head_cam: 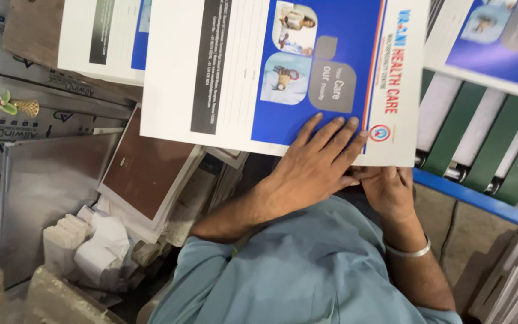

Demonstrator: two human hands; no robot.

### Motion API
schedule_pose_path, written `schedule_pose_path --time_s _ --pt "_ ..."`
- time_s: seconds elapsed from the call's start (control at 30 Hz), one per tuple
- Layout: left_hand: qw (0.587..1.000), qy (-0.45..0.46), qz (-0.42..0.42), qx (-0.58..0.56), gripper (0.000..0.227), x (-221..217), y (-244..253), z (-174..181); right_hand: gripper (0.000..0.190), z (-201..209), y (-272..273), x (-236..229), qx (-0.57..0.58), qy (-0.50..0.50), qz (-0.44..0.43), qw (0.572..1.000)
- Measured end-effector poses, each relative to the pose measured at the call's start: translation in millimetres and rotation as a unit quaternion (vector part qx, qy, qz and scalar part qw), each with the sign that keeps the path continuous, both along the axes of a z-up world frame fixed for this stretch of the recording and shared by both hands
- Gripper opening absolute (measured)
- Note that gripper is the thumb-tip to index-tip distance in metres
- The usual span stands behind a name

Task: The person sits on the floor and repeatedly picks up printed sheets from a stack, feeds them into a blue laminating machine, and collects the finished sheets. The prints feature a 'VAANI HEALTH CARE' design.

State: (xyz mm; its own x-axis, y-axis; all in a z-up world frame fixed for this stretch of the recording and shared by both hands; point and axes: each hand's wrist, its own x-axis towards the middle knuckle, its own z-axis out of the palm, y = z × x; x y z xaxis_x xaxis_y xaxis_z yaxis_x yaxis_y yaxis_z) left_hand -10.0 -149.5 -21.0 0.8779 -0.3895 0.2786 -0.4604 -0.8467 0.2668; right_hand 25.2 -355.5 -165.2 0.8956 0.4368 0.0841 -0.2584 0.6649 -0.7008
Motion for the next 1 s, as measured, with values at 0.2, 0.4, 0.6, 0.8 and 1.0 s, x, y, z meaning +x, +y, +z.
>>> schedule_pose_path --time_s 0.2,0.4,0.6,0.8,1.0 --pt "0.999 0.029 -0.017 -0.026 0.088 9.9 -15.9 0.4 0.074 5.4 -3.8 -1.0 0.037 0.000 -0.004 0.999" --pt "0.996 0.045 -0.070 0.018 0.081 8.8 -14.1 5.5 0.047 25.5 -0.6 2.8 -0.067 0.092 -0.107 0.988" --pt "0.998 0.022 -0.029 0.052 0.073 0.9 40.8 24.7 0.039 30.6 -50.8 51.0 -0.099 0.108 -0.264 0.953" --pt "0.984 -0.050 0.155 0.070 0.060 24.7 122.6 32.4 0.036 -7.6 -131.7 75.1 -0.093 0.127 -0.444 0.882" --pt "0.980 -0.100 0.155 0.073 0.043 25.7 128.7 23.4 0.034 -39.3 -177.8 43.4 -0.159 0.120 -0.464 0.863"
